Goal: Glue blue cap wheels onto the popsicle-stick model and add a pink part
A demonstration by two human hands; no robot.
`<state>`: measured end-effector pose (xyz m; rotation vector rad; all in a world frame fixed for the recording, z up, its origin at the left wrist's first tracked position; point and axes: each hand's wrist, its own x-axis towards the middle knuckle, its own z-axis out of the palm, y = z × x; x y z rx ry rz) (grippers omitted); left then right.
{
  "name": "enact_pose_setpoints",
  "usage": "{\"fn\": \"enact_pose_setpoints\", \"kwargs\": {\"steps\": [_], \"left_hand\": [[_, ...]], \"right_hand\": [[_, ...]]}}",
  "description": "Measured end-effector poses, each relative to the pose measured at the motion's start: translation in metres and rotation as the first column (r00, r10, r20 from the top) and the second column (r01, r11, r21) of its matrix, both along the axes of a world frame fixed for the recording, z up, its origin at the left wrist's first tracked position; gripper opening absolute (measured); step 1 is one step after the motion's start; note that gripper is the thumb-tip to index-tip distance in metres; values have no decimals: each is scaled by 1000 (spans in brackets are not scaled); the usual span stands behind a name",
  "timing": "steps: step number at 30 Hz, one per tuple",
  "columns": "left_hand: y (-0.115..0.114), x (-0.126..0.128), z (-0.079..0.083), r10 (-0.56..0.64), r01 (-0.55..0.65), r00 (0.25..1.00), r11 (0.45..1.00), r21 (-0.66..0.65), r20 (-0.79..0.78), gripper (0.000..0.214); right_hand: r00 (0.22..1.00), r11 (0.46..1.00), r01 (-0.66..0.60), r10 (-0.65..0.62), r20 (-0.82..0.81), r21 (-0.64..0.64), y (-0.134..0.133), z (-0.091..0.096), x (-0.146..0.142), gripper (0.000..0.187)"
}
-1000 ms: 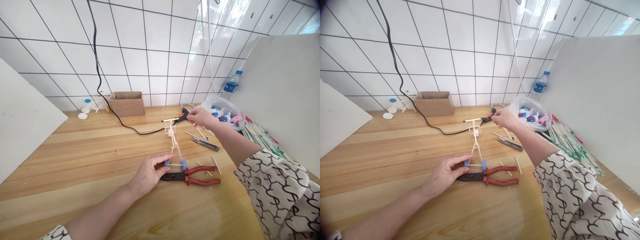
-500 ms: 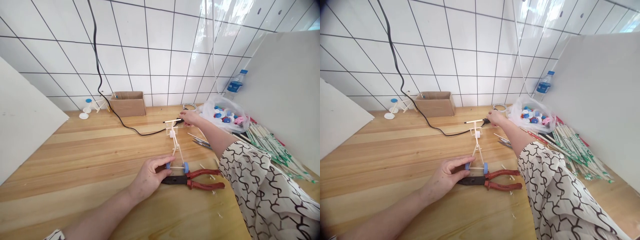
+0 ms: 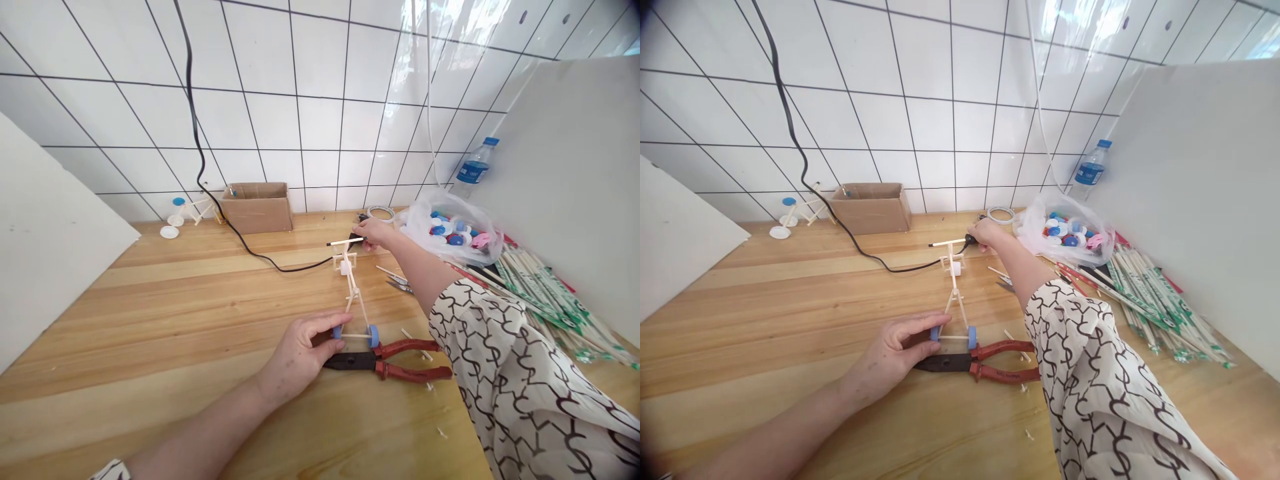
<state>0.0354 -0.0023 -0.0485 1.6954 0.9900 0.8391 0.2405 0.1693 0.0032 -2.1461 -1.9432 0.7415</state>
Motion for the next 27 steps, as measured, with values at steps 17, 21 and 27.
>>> {"fn": "enact_pose_setpoints", "kwargs": {"steps": [17,21,27], "left_hand": [[0,1,5,1,-1,999,1000,4,-37,35],[0,0,6,-4,4,999,1000,3,-43,35],[-1,0,8,0,0,999,1000,17,-35,34]], "right_hand": [[986,997,46,-55,159,59,5,-2,-6,27],[978,996,78,-84,189,40,4,-1,-9,28],[986,997,72,-73,151,17,-22,14,-12,24]]}}
